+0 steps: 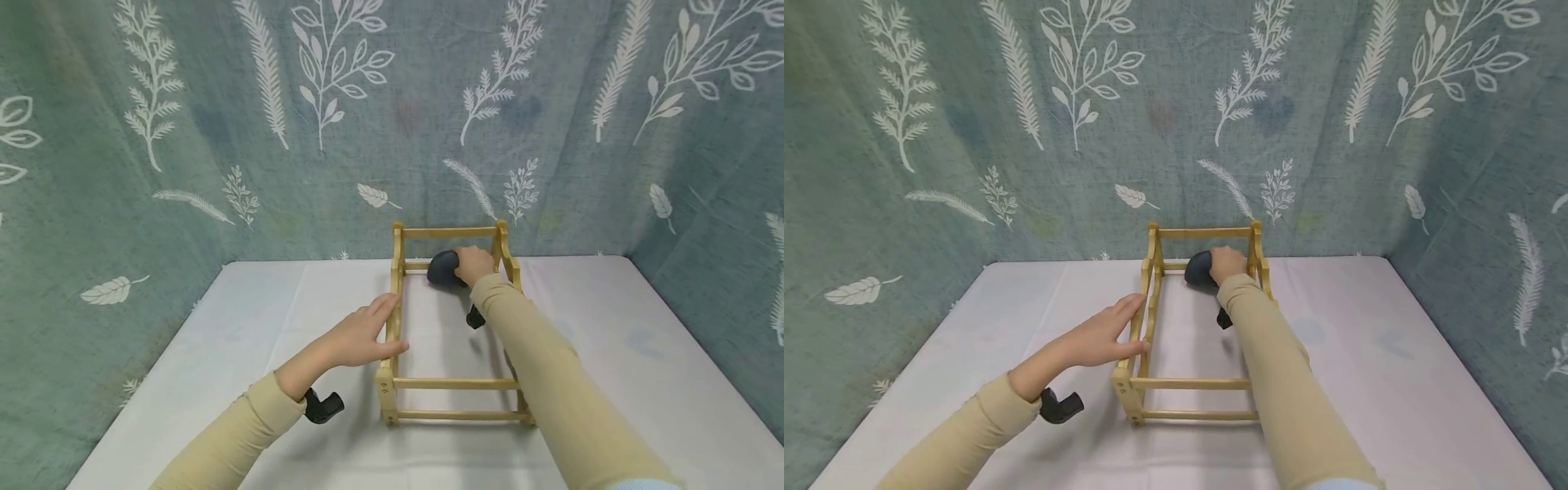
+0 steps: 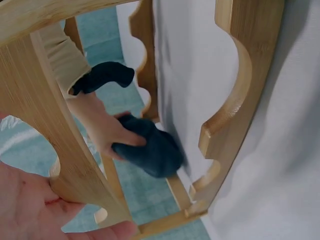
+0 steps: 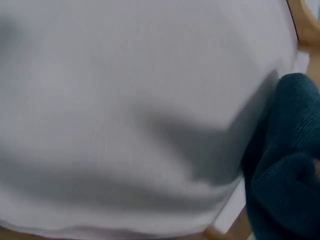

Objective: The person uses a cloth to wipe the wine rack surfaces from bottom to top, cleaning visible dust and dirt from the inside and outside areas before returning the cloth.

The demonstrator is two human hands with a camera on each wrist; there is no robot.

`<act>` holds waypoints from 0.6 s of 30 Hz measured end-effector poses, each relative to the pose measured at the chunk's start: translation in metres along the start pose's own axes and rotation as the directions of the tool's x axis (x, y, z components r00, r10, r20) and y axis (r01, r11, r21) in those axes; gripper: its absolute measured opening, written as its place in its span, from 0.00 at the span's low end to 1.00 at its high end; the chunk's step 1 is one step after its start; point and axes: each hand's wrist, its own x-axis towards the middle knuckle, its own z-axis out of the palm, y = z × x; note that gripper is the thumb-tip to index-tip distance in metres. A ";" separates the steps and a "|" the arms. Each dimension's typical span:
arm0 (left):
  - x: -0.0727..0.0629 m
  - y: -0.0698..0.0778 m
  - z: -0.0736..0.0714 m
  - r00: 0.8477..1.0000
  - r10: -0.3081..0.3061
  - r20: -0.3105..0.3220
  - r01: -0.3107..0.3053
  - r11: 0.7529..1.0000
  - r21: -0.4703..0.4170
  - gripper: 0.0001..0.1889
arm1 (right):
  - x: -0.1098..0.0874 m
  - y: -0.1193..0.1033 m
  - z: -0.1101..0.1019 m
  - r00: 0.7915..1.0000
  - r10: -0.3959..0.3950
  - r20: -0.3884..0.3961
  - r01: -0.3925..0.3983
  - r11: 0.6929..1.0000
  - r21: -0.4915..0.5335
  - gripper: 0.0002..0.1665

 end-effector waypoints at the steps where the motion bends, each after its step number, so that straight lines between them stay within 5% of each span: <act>1: 0.000 0.000 0.000 1.000 -0.002 -0.003 0.003 1.000 0.004 0.44 | 0.000 0.004 -0.002 1.000 0.010 -0.010 -0.010 1.000 -0.025 0.27; 11: 0.000 0.004 0.000 1.000 -0.015 0.010 0.016 1.000 -0.021 0.45 | -0.001 0.014 0.003 0.990 0.066 -0.129 -0.077 0.993 -0.089 0.16; 18: 0.005 -0.001 -0.002 0.999 -0.028 0.019 0.028 0.999 -0.026 0.43 | 0.000 0.015 0.011 0.981 0.182 -0.062 -0.186 0.981 -0.053 0.15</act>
